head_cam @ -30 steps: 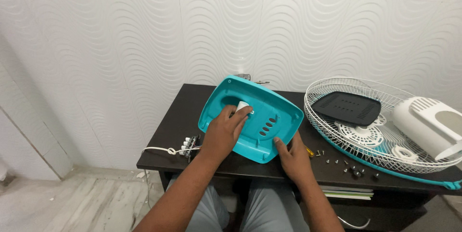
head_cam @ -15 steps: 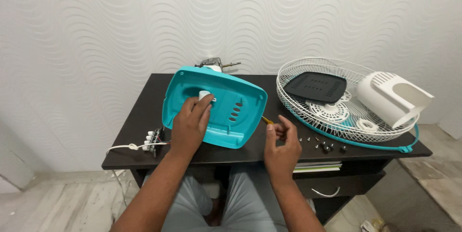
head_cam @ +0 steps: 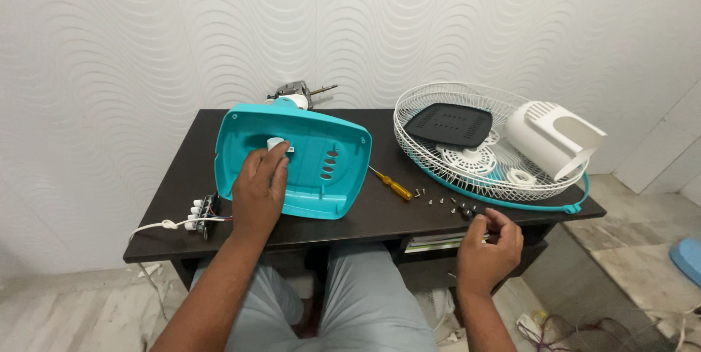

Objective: The person disassembles a teal LG fan, removes the motor and internal components, and uses a screwdriver to adjust parts. The person then reassembles the fan housing and secures internal components.

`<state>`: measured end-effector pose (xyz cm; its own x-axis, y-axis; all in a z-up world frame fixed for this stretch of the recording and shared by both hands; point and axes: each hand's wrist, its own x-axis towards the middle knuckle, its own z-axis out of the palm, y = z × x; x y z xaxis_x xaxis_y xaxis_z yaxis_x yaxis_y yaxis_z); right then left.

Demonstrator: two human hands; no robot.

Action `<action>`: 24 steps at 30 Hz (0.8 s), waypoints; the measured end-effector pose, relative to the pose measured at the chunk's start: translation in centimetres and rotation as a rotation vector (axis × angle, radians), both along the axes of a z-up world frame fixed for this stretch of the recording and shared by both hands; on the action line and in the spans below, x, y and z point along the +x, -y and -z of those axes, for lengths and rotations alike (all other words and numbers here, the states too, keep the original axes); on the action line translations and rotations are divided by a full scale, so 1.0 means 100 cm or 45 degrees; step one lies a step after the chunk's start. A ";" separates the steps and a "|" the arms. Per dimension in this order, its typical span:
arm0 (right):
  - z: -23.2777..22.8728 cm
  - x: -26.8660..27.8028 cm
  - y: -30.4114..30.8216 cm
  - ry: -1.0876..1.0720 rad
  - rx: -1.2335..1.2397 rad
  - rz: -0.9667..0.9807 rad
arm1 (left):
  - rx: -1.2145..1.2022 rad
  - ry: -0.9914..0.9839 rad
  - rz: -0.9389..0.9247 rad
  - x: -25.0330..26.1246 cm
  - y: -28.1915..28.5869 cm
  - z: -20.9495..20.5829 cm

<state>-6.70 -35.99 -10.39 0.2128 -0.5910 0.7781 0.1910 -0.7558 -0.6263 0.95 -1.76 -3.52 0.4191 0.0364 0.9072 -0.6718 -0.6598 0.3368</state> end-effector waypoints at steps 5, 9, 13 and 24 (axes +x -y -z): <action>-0.003 -0.001 0.018 -0.295 -0.104 -0.083 | 0.005 0.020 -0.027 -0.002 0.002 -0.001; -0.010 -0.002 0.013 -0.347 -0.304 -0.070 | -0.003 -0.008 -0.024 -0.002 0.003 0.000; -0.033 0.011 0.010 -0.469 -0.428 -0.120 | -0.003 0.023 -0.012 0.000 0.002 -0.003; -0.069 0.027 -0.003 -1.102 -0.421 -0.106 | 0.009 0.021 0.023 -0.001 0.001 -0.002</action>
